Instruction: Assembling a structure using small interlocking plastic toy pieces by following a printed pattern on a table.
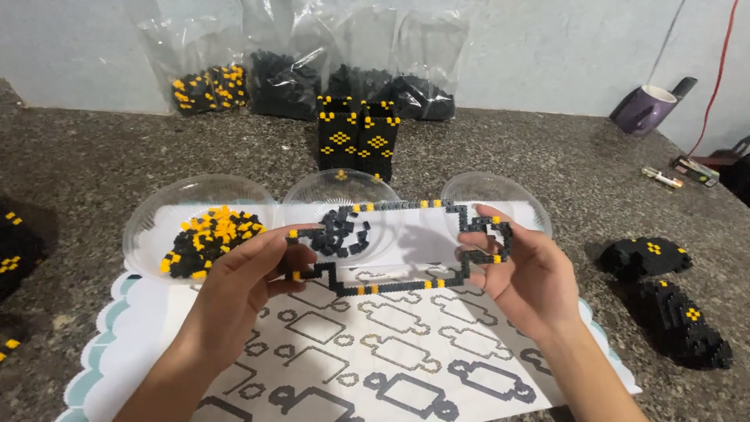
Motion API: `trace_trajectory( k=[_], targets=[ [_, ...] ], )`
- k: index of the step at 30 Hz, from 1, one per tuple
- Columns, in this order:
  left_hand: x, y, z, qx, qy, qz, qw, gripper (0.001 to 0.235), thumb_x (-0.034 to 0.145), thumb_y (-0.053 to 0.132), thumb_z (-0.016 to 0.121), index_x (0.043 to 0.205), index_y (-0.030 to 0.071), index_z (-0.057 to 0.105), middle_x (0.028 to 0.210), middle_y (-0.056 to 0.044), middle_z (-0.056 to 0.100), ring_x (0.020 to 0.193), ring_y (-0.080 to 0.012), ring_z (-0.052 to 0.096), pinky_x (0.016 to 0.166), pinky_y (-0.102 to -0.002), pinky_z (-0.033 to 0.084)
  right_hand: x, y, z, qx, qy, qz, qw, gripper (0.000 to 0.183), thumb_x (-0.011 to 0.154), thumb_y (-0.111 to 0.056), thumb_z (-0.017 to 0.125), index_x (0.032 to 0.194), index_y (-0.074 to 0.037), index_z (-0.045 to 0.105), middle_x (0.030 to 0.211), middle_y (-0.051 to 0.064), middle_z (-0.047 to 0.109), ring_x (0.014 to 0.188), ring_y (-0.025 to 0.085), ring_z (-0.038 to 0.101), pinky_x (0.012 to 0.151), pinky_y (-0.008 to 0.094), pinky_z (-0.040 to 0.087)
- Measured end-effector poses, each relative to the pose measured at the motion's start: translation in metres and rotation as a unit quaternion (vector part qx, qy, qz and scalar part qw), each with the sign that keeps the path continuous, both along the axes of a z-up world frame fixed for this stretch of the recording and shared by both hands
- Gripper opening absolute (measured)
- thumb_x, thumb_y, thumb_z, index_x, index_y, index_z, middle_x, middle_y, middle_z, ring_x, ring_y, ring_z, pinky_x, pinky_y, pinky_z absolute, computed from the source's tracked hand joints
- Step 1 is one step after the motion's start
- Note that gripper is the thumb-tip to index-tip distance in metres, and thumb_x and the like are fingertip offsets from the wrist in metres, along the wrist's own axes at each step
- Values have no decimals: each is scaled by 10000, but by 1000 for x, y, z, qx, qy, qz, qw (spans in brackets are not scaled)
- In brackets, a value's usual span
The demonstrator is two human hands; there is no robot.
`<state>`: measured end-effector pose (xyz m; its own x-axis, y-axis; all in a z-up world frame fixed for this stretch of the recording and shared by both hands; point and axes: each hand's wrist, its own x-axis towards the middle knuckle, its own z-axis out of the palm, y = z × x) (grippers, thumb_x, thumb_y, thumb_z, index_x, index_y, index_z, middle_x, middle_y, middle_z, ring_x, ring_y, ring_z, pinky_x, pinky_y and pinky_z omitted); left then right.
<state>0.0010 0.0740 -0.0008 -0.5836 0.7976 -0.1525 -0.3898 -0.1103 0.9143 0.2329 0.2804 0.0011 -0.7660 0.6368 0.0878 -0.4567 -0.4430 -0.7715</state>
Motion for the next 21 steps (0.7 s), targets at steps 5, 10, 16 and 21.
trace_trajectory(
  k=[5,10,16,21],
  targets=[
    [1,1,-3,23,-15,-5,1000,421,887,229,498,1211,0,640,901,-163,662,860,-216,609,655,-343,498,2,8,-8,-22,24,39,999,410,893,-186,506,1234,33,571,1003,266,676,866,367,661,633,452,562],
    [-2,-2,-5,52,-36,-27,998,313,902,244,504,1100,20,598,940,-164,659,815,-232,592,628,-341,510,-1,4,-7,-15,1,41,999,415,934,-202,461,1268,17,576,996,240,687,790,352,642,655,449,528],
    [1,0,2,42,-52,-32,997,502,870,315,473,1281,43,564,933,-132,636,835,-204,577,647,-341,502,-2,2,-3,-42,2,72,997,382,920,-171,494,1260,-12,566,998,221,684,833,302,646,732,442,538],
    [0,2,-2,34,-41,-4,999,533,867,290,466,1338,51,540,1021,-158,646,884,-204,595,654,-345,493,-2,1,-1,-25,-31,43,998,397,915,-185,479,1268,-19,557,1018,223,660,742,311,614,730,410,519]
  ],
)
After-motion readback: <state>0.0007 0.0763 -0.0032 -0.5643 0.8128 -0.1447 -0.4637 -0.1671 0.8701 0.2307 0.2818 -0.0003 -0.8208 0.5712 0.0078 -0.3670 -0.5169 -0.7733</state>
